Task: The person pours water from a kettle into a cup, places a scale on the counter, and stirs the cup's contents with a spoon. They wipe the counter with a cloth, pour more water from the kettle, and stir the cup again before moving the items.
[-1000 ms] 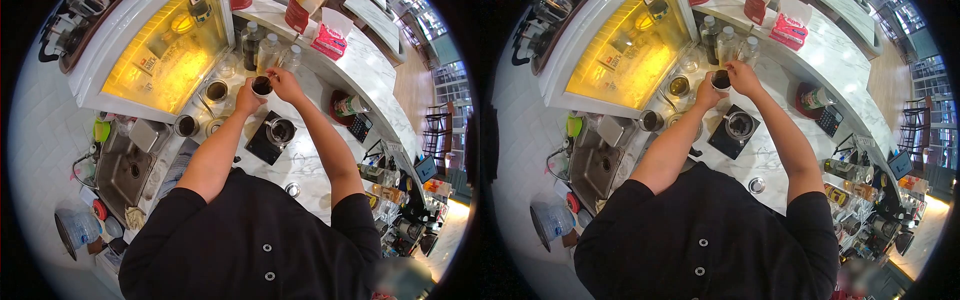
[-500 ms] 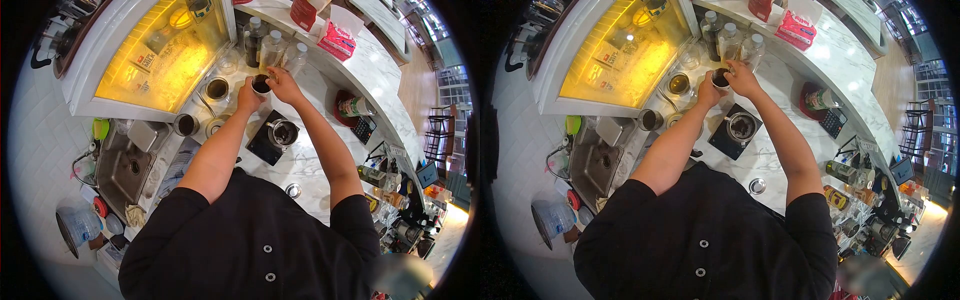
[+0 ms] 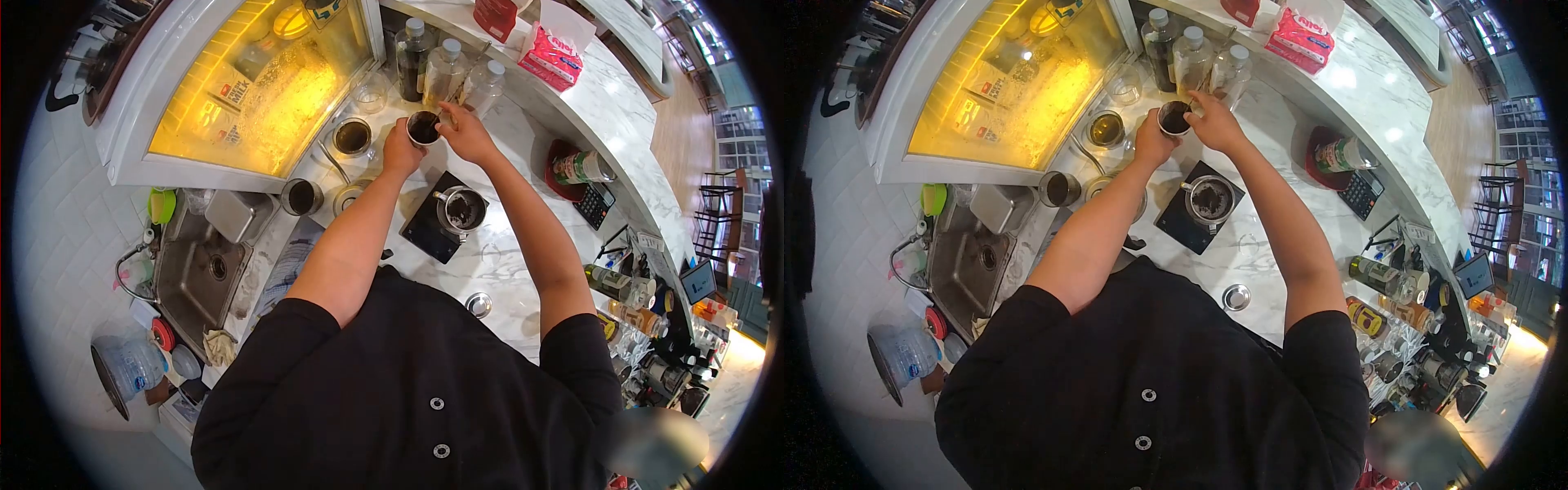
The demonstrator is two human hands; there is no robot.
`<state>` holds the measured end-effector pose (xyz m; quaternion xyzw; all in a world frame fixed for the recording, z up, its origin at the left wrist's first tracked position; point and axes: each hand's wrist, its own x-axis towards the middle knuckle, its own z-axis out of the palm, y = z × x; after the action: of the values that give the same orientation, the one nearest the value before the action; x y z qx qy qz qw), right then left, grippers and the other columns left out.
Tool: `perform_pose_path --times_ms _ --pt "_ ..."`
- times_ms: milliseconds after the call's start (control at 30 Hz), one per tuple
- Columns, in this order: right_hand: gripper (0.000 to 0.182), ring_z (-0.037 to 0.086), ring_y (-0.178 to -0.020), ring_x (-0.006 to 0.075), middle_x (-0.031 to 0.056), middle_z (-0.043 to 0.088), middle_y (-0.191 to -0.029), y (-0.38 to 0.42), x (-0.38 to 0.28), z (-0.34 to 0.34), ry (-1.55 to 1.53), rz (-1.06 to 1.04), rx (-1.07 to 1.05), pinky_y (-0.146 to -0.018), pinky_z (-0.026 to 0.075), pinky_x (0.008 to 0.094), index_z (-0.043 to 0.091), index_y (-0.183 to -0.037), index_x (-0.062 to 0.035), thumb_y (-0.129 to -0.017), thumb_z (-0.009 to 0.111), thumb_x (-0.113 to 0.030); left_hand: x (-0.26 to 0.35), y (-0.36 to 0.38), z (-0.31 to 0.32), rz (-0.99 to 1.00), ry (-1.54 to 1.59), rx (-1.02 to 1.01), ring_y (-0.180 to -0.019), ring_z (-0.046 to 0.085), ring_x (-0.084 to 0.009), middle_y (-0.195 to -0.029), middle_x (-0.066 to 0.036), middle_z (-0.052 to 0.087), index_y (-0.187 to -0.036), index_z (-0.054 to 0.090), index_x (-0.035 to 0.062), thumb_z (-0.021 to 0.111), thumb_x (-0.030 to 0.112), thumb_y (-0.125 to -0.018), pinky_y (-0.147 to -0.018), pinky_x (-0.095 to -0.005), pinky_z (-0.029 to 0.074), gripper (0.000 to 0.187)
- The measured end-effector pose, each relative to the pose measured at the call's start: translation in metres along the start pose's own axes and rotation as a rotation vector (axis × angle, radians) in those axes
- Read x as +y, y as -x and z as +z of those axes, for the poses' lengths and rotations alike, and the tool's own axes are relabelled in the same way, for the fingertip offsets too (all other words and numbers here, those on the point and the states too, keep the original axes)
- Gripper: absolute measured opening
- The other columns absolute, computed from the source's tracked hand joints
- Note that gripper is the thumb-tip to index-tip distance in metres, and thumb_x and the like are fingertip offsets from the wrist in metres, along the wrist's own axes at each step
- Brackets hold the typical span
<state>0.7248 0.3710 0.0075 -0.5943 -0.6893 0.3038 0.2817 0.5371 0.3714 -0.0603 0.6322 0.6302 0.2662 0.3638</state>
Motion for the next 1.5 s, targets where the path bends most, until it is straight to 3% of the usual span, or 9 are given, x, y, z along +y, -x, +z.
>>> perform_pose_path --times_ms 100,567,767,867,967,1100,1267,1300,1500 --pt "0.059 0.057 -0.138 0.0406 0.0255 0.062 -0.146 0.003 -0.005 -0.004 -0.103 0.075 -0.050 -0.116 0.045 0.0453 0.058 -0.148 -0.0058 -0.094 0.073 -0.026 0.006 0.000 -0.001 -0.007 -0.062 0.021 -0.118 0.070 -0.0389 -0.123 -0.019 0.072 -0.135 0.051 0.0084 0.098 0.011 -0.066 -0.098 -0.0460 0.055 0.084" --pt "0.044 0.073 -0.101 0.0247 0.0168 0.076 -0.119 0.060 -0.031 -0.054 -0.272 0.085 -0.061 -0.090 0.058 0.0384 0.065 -0.140 -0.0055 -0.100 0.071 -0.025 0.047 0.043 -0.052 -0.095 -0.077 -0.017 -0.131 0.060 -0.0433 -0.142 -0.028 0.058 -0.160 0.031 0.0080 0.100 0.026 -0.065 -0.109 -0.0469 0.051 0.119" --pt "0.042 0.072 -0.097 0.0176 0.0115 0.074 -0.116 0.132 -0.042 -0.076 -0.525 0.298 0.261 -0.085 0.054 0.0333 0.065 -0.139 -0.0044 -0.103 0.068 -0.027 0.090 0.115 -0.111 0.073 0.169 -0.062 -0.119 0.066 -0.0312 -0.143 -0.022 0.061 -0.160 0.035 0.0056 0.094 0.033 -0.079 -0.100 -0.0435 0.055 0.104" --pt "0.042 0.072 -0.094 0.0192 0.0128 0.073 -0.110 0.177 -0.007 -0.049 -0.465 0.591 0.502 -0.083 0.055 0.0336 0.064 -0.136 -0.0008 -0.101 0.067 -0.025 0.079 0.168 -0.132 0.216 0.340 -0.148 -0.107 0.063 -0.0171 -0.140 -0.014 0.061 -0.155 0.045 0.0056 0.082 0.020 -0.094 -0.090 -0.0335 0.054 0.073" --pt "0.041 0.071 -0.087 0.0211 0.0158 0.072 -0.108 0.224 0.033 -0.001 -0.502 0.688 0.470 -0.080 0.055 0.0345 0.065 -0.133 0.0010 -0.100 0.067 -0.025 0.058 0.211 -0.151 0.217 0.384 -0.320 -0.107 0.062 -0.0161 -0.138 -0.013 0.063 -0.151 0.050 0.0042 0.077 0.014 -0.098 -0.093 -0.0328 0.053 0.060" --pt "0.066 0.073 -0.094 0.0330 0.0181 0.073 -0.104 0.268 0.039 0.057 -0.312 0.871 0.472 -0.089 0.055 0.0425 0.038 -0.155 -0.0010 -0.100 0.066 -0.024 0.014 0.252 -0.167 0.140 0.508 -0.312 -0.101 0.065 -0.0131 -0.128 -0.010 0.070 -0.142 0.058 0.0045 0.077 0.015 -0.096 -0.087 -0.0290 0.051 0.051" --pt "0.110 0.049 -0.138 0.0482 0.0392 0.039 -0.153 0.288 -0.030 0.115 -0.256 0.727 0.526 -0.117 0.041 0.0496 0.017 -0.162 0.0121 -0.086 0.083 -0.032 -0.038 0.285 -0.180 0.007 0.423 -0.303 -0.099 0.064 -0.0107 -0.123 -0.007 0.071 -0.138 0.061 0.0045 0.075 0.013 -0.098 -0.084 -0.0257 0.048 0.043" --pt "0.117 0.037 -0.145 0.0526 0.0398 0.030 -0.158 0.286 -0.041 0.127 -0.070 0.654 0.559 -0.123 0.033 0.0534 0.017 -0.161 0.0126 -0.082 0.088 -0.036 -0.051 0.289 -0.177 0.006 0.421 -0.302 -0.099 0.064 -0.0107 -0.123 -0.007 0.071 -0.138 0.061 0.0045 0.075 0.013 -0.098 -0.084 -0.0257 0.048 0.043" --pt "0.139 0.032 -0.148 0.0554 0.0396 0.024 -0.163 0.244 -0.088 0.163 0.037 0.728 0.615 -0.123 0.030 0.0605 0.013 -0.164 0.0079 -0.068 0.097 -0.050 -0.087 0.287 -0.184 -0.098 0.302 -0.286 -0.108 0.063 -0.0116 -0.123 -0.006 0.070 -0.139 0.060 0.0048 0.070 0.013 -0.102 -0.090 -0.0284 0.049 0.040"
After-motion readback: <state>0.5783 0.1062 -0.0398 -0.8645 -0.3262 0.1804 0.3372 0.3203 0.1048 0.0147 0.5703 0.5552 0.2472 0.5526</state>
